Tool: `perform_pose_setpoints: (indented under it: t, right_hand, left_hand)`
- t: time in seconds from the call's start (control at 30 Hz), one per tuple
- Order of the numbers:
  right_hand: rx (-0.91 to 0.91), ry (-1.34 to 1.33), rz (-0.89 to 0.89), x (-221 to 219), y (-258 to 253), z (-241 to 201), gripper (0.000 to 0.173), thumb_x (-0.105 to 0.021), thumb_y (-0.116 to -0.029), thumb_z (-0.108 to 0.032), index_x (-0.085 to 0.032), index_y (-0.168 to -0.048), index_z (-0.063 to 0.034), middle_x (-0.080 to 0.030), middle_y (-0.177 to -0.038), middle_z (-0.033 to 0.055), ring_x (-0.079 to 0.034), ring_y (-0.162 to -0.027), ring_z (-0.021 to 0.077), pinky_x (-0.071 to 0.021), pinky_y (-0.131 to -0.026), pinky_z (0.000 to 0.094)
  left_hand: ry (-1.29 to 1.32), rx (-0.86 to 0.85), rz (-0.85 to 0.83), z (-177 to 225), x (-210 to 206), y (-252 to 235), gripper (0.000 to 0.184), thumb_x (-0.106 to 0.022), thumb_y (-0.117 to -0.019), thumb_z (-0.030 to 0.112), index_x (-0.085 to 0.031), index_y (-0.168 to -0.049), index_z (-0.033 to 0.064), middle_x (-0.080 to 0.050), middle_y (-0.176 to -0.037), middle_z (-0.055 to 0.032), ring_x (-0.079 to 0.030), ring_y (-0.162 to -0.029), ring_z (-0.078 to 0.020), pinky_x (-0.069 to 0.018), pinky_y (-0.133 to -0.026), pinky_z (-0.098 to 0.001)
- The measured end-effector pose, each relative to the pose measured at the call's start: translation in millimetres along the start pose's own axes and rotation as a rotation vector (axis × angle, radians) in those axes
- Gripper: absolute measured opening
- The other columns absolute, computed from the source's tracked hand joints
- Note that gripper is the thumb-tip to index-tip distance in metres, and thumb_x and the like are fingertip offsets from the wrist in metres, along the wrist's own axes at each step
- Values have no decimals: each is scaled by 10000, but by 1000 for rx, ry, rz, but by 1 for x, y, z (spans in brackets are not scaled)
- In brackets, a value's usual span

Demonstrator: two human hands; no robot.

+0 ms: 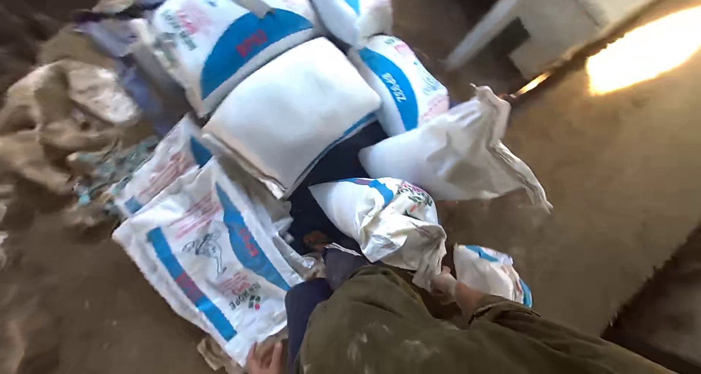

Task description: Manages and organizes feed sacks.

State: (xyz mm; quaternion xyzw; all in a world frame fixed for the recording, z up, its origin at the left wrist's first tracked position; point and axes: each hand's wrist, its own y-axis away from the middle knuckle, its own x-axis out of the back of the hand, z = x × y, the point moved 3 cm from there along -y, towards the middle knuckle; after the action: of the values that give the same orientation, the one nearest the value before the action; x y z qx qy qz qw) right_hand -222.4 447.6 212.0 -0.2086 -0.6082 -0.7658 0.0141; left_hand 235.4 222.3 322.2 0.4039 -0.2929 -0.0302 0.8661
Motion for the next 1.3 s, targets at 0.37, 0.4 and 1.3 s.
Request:
perform_pose_setpoints:
  t: [0.37, 0.4, 1.3]
  right_hand:
    - [210, -701, 355, 62, 66, 47, 336, -477, -1045, -50, -499, -1371, 26, -574, -1066, 181, -550, -783, 210, -516, -725, 384]
    - [259, -806, 393, 61, 66, 65, 303, -434, -1082, -104, -488, -1360, 4, -556, -983, 132, -530, -723, 173, -509, -690, 355]
    - [577, -1782, -38, 33, -36, 30, 271, -353, -1069, -133, -566, -1138, 19, -666, -866, 49, -654, -795, 85, -585, -756, 297]
  left_hand:
    - [-978, -1240, -978, 270, -236, -103, 1420, -970, -571, 503, -149, -1636, 44, -38, -1687, -274, -113, -1554, -457, -215, -1232, -612]
    - [-1002, -1326, -1001, 267, -255, -95, 1378, -964, -598, 476, -158, -1641, 75, -19, -1689, -271, -100, -1551, -470, -204, -1224, -637]
    - [227, -246, -803, 250, -318, -26, 792, 91, -1027, 511, -565, -653, 272, -518, -475, 118, -538, -448, -30, -563, -582, -258]
